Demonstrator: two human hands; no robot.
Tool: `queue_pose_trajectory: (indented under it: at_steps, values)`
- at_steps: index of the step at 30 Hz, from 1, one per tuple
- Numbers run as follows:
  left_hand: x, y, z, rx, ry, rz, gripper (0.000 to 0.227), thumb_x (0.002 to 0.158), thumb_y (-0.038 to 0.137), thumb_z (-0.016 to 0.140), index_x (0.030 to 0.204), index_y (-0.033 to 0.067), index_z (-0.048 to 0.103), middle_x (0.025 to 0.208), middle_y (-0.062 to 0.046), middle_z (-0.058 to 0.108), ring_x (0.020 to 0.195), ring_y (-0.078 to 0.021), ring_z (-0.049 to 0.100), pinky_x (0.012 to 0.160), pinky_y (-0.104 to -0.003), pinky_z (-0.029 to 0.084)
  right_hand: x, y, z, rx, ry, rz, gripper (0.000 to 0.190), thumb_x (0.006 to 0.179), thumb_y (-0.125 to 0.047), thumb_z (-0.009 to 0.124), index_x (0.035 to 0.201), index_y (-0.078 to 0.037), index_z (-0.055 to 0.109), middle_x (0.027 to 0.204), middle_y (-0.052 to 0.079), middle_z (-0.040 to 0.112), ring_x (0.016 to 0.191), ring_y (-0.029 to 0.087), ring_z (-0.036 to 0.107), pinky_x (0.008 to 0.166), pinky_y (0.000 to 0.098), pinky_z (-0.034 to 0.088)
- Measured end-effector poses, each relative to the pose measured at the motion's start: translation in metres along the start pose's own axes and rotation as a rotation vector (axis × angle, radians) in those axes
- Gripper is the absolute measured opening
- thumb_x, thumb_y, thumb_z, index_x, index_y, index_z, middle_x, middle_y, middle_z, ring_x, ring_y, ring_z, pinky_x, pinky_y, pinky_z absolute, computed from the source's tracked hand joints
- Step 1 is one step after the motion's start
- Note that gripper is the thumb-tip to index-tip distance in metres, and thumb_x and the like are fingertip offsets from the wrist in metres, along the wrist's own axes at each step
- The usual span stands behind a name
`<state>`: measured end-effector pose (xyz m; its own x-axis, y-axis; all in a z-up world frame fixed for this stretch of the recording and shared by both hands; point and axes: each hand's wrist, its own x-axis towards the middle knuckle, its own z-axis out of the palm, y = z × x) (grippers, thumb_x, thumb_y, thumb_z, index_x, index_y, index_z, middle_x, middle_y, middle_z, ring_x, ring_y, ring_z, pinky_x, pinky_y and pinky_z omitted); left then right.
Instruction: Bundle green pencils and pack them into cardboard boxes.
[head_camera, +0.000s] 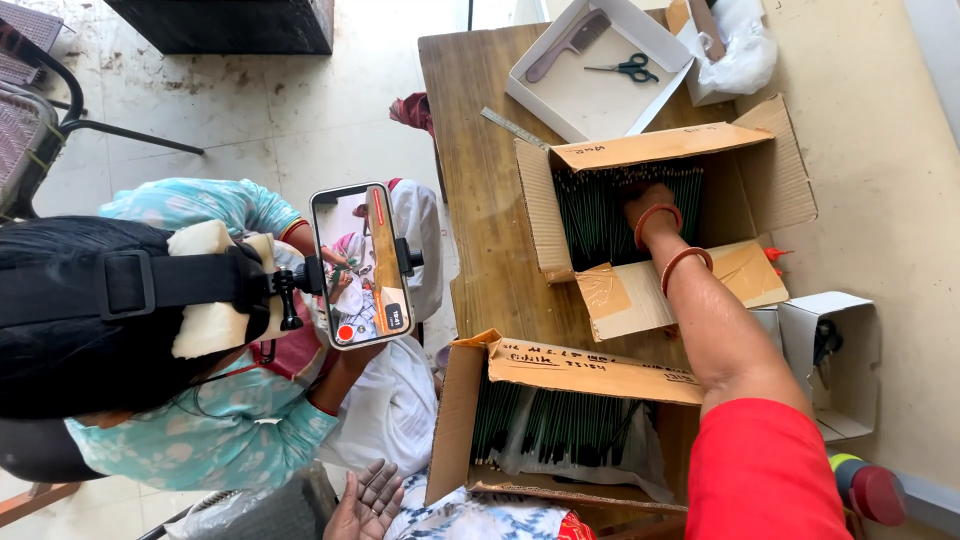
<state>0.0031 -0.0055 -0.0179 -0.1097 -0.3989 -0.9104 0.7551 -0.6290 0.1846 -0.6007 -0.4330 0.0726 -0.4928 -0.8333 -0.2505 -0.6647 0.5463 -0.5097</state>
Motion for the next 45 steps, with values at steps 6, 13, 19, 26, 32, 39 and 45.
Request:
queue_pose_trajectory:
  at_steps: [6,13,19,26,32,39,45]
  values:
    - [0.005,0.000,-0.001,0.000,-0.028,0.000,0.067,0.100,0.057,0.039,0.141,0.0047,0.050,0.136,-0.016,0.059,0.123,-0.0301,0.059,0.106,-0.049,0.049,0.008,-0.006,0.005,0.020,-0.141,-0.150,0.039,0.083,-0.032,0.083,0.114,-0.011,0.076,0.121,0.010,0.075,0.113,0.027,0.070,0.100,0.0362,0.052]
    - [0.006,-0.001,-0.004,0.006,-0.036,0.012,0.067,0.100,0.057,0.039,0.141,0.0047,0.050,0.137,-0.016,0.059,0.122,-0.0302,0.059,0.106,-0.049,0.049,0.048,0.032,0.029,-0.124,-0.150,-0.227,0.034,0.086,-0.036,0.082,0.112,-0.016,0.079,0.120,0.008,0.075,0.113,0.027,0.068,0.101,0.0378,0.049]
    - [0.003,-0.001,-0.001,0.001,-0.043,0.007,0.068,0.099,0.057,0.040,0.141,0.0042,0.050,0.136,-0.016,0.060,0.122,-0.0311,0.060,0.105,-0.049,0.049,0.047,0.039,0.027,0.284,-0.178,-0.016,0.029,0.084,-0.031,0.083,0.104,-0.009,0.080,0.111,0.010,0.079,0.106,0.027,0.072,0.096,0.0353,0.053]
    - [-0.016,0.000,0.015,0.029,-0.028,0.033,0.070,0.099,0.057,0.042,0.141,0.0021,0.049,0.136,-0.017,0.060,0.122,-0.0307,0.060,0.106,-0.048,0.050,0.087,0.124,0.075,-0.258,-0.034,-0.185,0.018,0.096,-0.018,0.071,0.111,-0.009,0.076,0.113,0.012,0.076,0.105,0.029,0.071,0.088,0.0410,0.055]
    - [-0.018,0.000,0.016,0.028,-0.012,0.047,0.070,0.099,0.056,0.044,0.141,0.0015,0.050,0.135,-0.017,0.060,0.121,-0.0301,0.061,0.105,-0.047,0.050,0.085,0.075,0.065,-0.441,0.012,-0.262,0.024,0.099,-0.019,0.061,0.115,-0.004,0.072,0.117,0.022,0.071,0.108,0.039,0.069,0.089,0.0428,0.056]
    - [-0.022,-0.002,0.018,0.001,0.022,0.044,0.069,0.099,0.055,0.044,0.142,0.0016,0.050,0.134,-0.018,0.062,0.120,-0.0300,0.062,0.105,-0.047,0.051,0.013,0.002,0.017,-0.158,-0.043,-0.224,0.034,0.095,-0.030,0.068,0.121,-0.009,0.073,0.124,0.021,0.068,0.115,0.042,0.062,0.098,0.0453,0.051]
    - [-0.018,-0.003,0.013,0.009,-0.012,0.047,0.069,0.100,0.054,0.044,0.143,0.0006,0.049,0.133,-0.019,0.061,0.119,-0.0301,0.062,0.105,-0.047,0.051,0.032,0.009,0.022,-0.324,-0.124,-0.306,0.038,0.093,-0.038,0.072,0.122,-0.013,0.074,0.127,0.015,0.069,0.119,0.037,0.063,0.103,0.0439,0.048]
